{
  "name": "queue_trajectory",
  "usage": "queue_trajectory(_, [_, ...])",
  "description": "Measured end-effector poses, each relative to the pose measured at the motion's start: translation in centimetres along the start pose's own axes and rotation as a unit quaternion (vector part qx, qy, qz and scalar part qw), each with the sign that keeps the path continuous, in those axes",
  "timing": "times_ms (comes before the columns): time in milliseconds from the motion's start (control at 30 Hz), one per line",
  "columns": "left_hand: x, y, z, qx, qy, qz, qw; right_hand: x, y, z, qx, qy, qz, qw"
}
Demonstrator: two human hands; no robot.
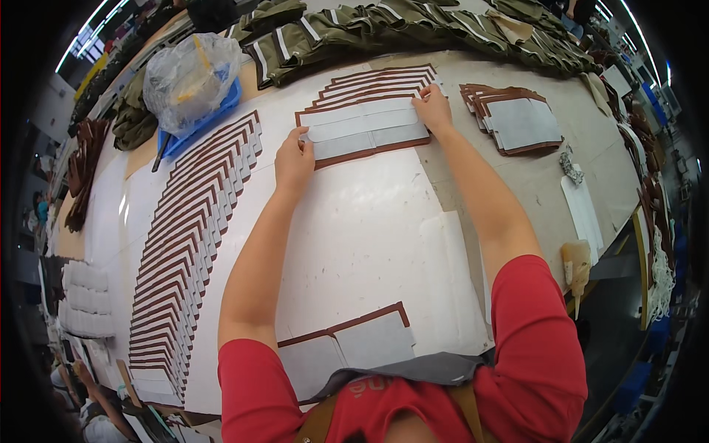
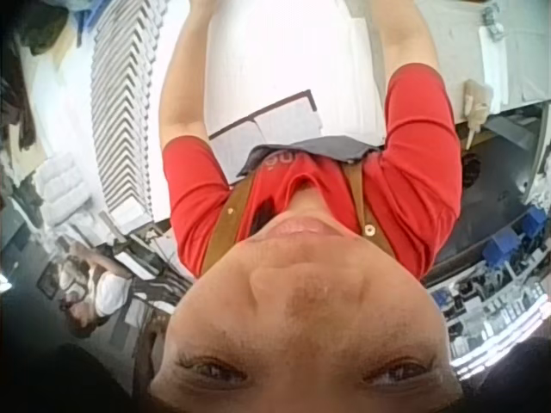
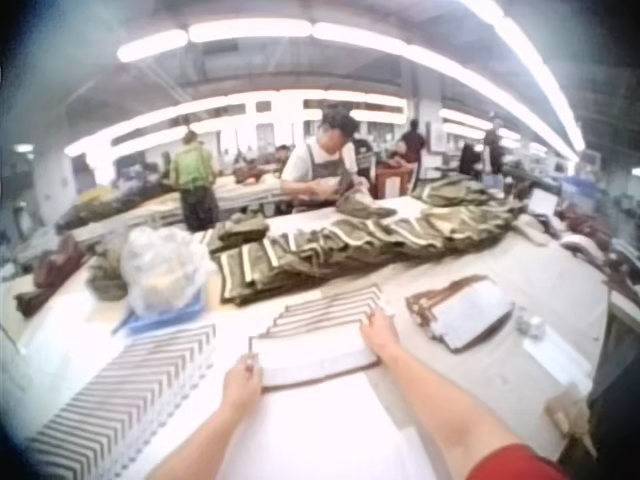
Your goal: The person assembles face masks by applying glue to white filter strips and attaching them to brown mask frames. They repeatedly pick up frames, apply adhesive, place the filter, and stack the completed units on the table.
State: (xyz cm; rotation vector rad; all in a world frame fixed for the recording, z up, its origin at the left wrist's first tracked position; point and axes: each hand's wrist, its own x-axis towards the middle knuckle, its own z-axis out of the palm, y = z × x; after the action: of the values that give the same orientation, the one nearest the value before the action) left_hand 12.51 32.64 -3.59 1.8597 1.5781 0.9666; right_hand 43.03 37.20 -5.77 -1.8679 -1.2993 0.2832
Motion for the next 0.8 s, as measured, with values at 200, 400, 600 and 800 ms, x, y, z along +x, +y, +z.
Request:
queue_trajectory(200, [0.5, -0.8, 0.6, 0.044, 0.020, 0.042, 0.998, 0.3, 0.1, -0.4, -0.009, 0.007, 0.002, 1.000])
queue_trajectory(400, [0.4, -0.9, 0.8, 0.066, 0.030, 0.063, 0.995, 0.2, -0.4, -0.7, -0.010, -0.014, 0.016, 1.000])
queue_trajectory(600, [-0.2, 0.4, 0.5, 0.193, 0.019, 0.057, 0.979, 0.6, 0.1, -0.7, -0.008, -0.023, -0.013, 1.000])
queue_trajectory(800, [-0.7, -0.2, 1.4, 0.208, 0.042, 0.166, 0.963, 3.3, 1.8, -2.3, 0.030, 0.043, 0.011, 0.999])
